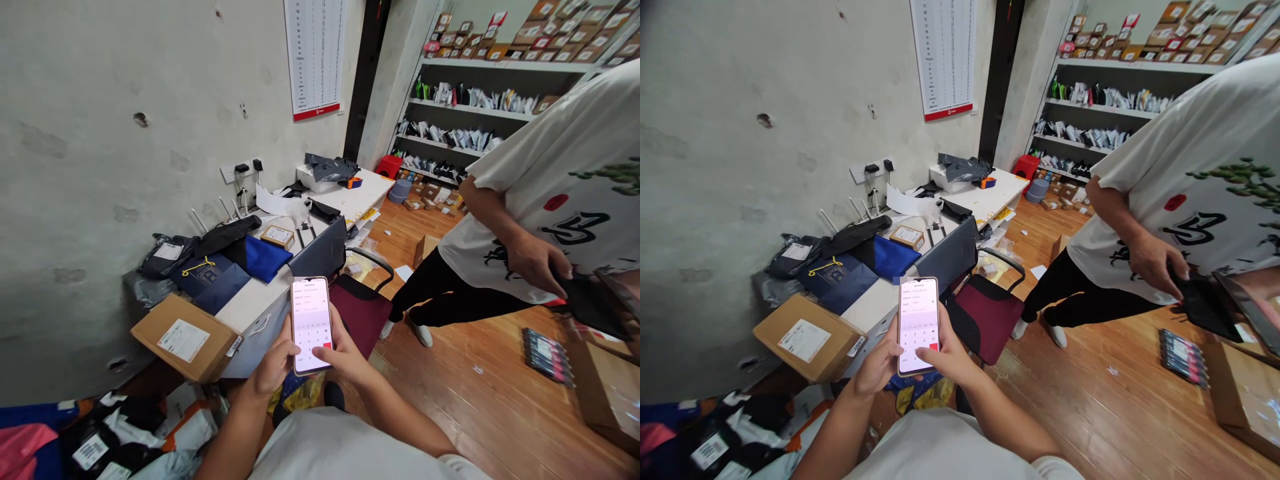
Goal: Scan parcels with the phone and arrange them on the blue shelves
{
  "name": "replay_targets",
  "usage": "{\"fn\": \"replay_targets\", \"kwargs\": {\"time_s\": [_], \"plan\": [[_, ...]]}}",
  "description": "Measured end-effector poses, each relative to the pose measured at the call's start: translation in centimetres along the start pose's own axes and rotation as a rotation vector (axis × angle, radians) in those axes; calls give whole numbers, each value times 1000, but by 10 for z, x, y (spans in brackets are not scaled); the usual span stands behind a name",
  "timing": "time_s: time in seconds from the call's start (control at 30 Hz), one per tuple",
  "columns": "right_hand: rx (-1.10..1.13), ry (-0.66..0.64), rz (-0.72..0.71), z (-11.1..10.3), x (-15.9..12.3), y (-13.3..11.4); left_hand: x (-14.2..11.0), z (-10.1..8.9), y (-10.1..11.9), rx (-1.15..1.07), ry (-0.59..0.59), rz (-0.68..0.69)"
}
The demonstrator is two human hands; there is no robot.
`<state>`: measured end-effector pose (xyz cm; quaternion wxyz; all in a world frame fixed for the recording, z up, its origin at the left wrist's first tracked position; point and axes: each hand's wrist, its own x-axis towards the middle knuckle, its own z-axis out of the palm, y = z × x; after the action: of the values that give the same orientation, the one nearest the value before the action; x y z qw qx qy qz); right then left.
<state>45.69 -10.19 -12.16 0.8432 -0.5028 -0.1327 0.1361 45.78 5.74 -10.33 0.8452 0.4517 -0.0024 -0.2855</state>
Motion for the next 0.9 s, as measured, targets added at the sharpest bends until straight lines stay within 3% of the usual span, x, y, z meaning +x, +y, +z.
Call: {"fn": "replay_targets", "kwargs": {"time_s": [0.27, 0.5, 0.73, 0.9], "plan": [[-100, -20, -83, 5, -2, -6, 0, 0, -2, -1, 3, 51], [21, 13, -66, 6, -2, 4, -1, -1, -1, 32, 30, 11], [48, 49, -80, 5, -3, 6, 3, 10, -4, 179, 214, 29], [147, 77, 30, 2, -6, 12, 1, 6, -6, 94, 98, 15]]}}
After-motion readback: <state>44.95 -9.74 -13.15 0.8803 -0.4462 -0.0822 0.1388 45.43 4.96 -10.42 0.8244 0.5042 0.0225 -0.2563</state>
